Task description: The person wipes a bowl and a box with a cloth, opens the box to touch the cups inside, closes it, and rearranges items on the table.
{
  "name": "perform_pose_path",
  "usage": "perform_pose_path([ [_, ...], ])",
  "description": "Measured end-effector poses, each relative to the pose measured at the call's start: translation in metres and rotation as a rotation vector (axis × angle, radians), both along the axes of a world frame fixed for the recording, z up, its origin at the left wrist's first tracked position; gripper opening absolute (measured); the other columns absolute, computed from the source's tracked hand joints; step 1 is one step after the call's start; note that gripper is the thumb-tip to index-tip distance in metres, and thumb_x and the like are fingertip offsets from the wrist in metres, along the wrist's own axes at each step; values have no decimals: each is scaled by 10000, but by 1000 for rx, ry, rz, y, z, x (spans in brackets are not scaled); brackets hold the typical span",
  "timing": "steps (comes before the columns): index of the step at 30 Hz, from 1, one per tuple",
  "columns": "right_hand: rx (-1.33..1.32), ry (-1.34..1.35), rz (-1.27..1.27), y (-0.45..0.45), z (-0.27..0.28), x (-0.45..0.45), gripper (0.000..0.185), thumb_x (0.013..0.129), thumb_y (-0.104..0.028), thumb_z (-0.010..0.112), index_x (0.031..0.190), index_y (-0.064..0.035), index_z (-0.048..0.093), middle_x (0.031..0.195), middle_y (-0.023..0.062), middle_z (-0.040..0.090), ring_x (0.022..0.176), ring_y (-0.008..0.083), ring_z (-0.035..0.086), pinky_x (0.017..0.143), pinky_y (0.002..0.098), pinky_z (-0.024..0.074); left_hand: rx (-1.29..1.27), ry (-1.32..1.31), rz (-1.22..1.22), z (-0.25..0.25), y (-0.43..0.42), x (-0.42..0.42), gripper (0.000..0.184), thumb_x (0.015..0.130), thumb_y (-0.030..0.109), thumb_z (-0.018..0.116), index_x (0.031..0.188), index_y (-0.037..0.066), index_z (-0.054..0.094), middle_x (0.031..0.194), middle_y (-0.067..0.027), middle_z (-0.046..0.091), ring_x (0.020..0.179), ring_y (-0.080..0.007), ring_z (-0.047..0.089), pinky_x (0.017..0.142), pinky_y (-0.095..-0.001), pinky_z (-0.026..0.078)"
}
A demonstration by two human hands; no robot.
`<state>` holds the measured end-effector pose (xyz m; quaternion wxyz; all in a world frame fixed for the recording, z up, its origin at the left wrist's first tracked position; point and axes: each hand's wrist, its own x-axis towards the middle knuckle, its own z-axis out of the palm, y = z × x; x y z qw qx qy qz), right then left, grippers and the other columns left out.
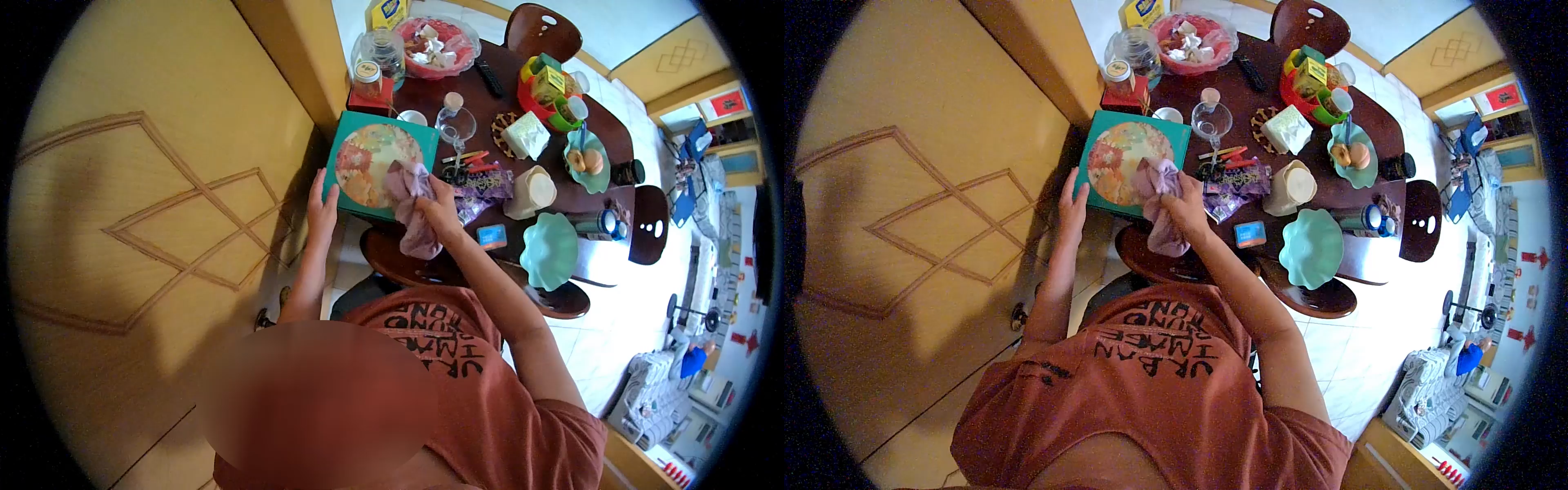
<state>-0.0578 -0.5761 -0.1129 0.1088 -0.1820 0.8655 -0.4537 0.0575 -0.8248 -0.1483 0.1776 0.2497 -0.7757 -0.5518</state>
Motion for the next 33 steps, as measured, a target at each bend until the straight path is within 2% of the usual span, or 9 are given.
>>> perform_pose_path([
  [2,-407,-630,65,-1,20,-8,616,752,-71,563,1348,64,487,1202,189,587,994,273,613,846,349,520,137,-10,31,5,2,-2,549,990,313,571,1465,77,431,1559,-130,353,1440,-276,316,1154,-376,275],
  [6,-443,-428,-73,-2,-26,-1,644,761,-11,537,1395,52,447,1160,152,602,895,204,627,726,295,535,391,16,76,18,3,-2,515,979,322,590,1429,92,490,1580,-97,326,1493,-278,186,1188,-406,189],
  [14,-562,-653,-156,-7,70,16,779,753,-62,627,1461,77,333,1247,178,583,1027,244,607,876,322,493,396,39,30,37,17,-8,432,976,340,580,1336,102,600,1559,-84,368,1515,-277,50,1208,-434,33],
  [17,-541,-641,-164,-15,92,15,748,758,-72,640,1441,63,366,1228,174,594,1019,232,610,881,316,492,262,23,-90,19,-1,-1,478,916,323,651,1360,162,578,1569,-85,353,1506,-360,71,1201,-504,79],
  [19,-617,-670,-153,-23,111,14,722,764,-90,649,1425,52,394,1223,177,598,1029,229,607,899,316,485,-250,-14,-306,22,-5,-1,637,842,278,695,1437,177,491,1552,-111,373,1505,-359,92,1197,-508,104],
  [22,-731,-642,-38,-38,127,17,694,763,-97,647,1405,54,429,1200,160,614,1041,222,603,918,315,477,-437,-6,-375,109,41,14,762,793,213,710,1488,149,402,1528,-154,389,1497,-358,141,1184,-525,151],
  [27,-995,-807,229,-52,149,5,602,804,-37,605,1386,27,465,1198,109,614,1042,176,598,909,281,479,-454,78,-344,92,27,-1,643,876,129,644,1465,39,400,1445,-213,464,1361,-360,427,1102,-447,340],
  [29,-1047,-768,159,-43,148,-18,516,842,-26,558,1356,-6,510,1179,56,621,1024,147,605,881,258,489,-72,149,-43,120,34,-4,483,965,124,558,1424,19,452,1364,-196,554,1221,-295,566,1030,-369,420],
  [33,-429,56,-95,-27,68,-74,551,820,-106,579,1362,-32,513,1302,167,562,1167,302,554,1003,393,444,-192,142,-7,115,18,3,420,1010,120,497,1410,-4,462,1310,-175,598,1166,-231,597,1009,-333,435],
])
